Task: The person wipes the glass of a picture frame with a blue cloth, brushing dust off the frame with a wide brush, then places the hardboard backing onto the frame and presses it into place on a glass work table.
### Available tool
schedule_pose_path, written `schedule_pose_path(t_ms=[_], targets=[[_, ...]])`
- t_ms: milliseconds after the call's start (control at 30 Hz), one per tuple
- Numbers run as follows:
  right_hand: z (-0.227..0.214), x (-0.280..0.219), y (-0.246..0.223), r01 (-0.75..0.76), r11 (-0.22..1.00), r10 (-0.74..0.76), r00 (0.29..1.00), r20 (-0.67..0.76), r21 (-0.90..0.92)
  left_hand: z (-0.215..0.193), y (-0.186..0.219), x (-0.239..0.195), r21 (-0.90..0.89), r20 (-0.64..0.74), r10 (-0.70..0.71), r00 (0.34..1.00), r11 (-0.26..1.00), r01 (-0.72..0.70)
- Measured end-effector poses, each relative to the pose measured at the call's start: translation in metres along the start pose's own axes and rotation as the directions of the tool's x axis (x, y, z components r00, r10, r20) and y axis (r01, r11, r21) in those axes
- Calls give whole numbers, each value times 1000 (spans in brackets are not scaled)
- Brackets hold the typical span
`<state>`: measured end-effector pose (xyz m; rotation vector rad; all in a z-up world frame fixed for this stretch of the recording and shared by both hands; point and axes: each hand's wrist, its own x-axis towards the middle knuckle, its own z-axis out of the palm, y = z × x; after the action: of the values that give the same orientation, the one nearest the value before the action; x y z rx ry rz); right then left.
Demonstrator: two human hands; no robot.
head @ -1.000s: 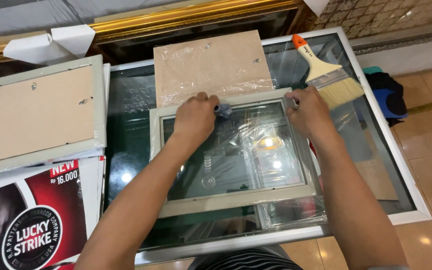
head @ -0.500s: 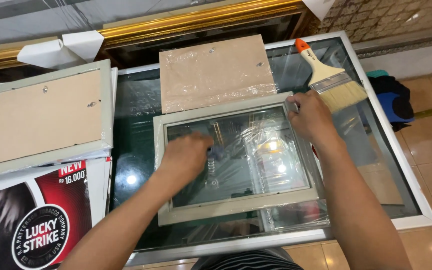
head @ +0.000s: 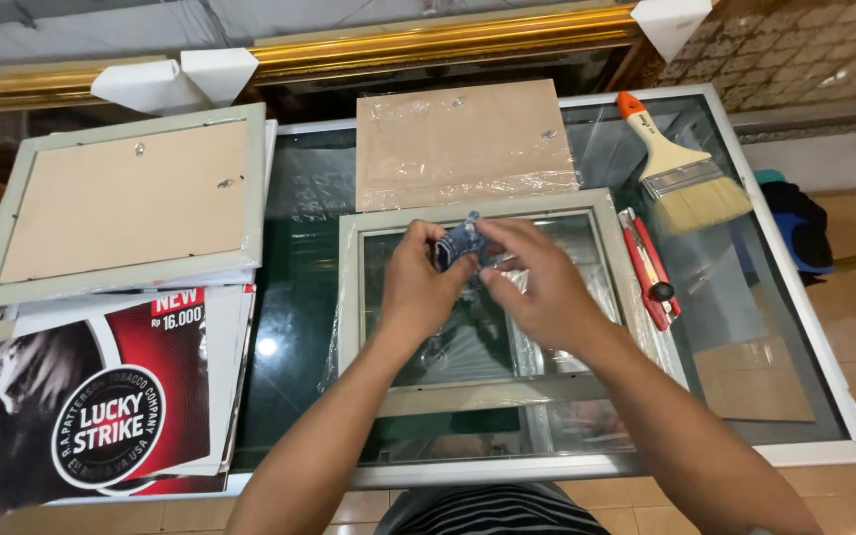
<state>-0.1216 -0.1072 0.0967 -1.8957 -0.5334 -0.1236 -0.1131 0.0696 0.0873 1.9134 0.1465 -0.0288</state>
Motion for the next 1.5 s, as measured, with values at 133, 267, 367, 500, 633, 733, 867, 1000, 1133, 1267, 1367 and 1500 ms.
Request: schedule_pose_path(t_ms=[133, 267, 367, 500, 633, 733, 867, 1000, 1133, 1267, 1367, 1500], targets=[[28, -7, -14, 32, 946, 9, 992, 124, -324, 8, -14, 7, -31, -73, -25, 997, 999, 23], [26, 4, 17, -38, 952, -18, 983, -181, -303, 5, -19, 5, -357, 144, 58, 988, 934, -2], [12, 9, 45, -181, 937, 108, 964, -245, -299, -24, -12, 3, -220, 183, 143, 973, 970, -102], [-28, 14, 83, -262, 717, 104, 956, -273, -646, -72, -70, 56, 500, -100, 371, 923, 821, -275], [-41, 7, 135, -245, 440, 126, 969, -211, -864, -89, -110, 68, 581, -159, 323, 933, 795, -176], [-13, 11, 92, -195, 440, 228, 969, -101, -877, -86, -109, 66, 546, -190, 327, 925, 819, -178], [11, 22, 70, -201, 531, 293, 955, -44, -823, -87, -108, 71, 528, -199, 291, 936, 836, -148], [48, 30, 47, -100, 645, 305, 943, 136, -758, -86, -106, 69, 528, -202, 268, 942, 840, -125], [99, -13, -22, 189, 728, 88, 927, 364, -658, -86, -103, 70, 530, -191, 259, 947, 839, -122], [74, -11, 35, 290, 753, -40, 917, 398, -591, -87, -108, 71, 512, -183, 282, 942, 845, -154], [28, 22, 99, 156, 628, -47, 986, 163, -763, -86, -111, 71, 516, -169, 297, 940, 839, -172], [58, 55, -34, -686, 619, 743, 670, 2, -382, -87, -104, 69, 516, -180, 296, 938, 840, -167]])
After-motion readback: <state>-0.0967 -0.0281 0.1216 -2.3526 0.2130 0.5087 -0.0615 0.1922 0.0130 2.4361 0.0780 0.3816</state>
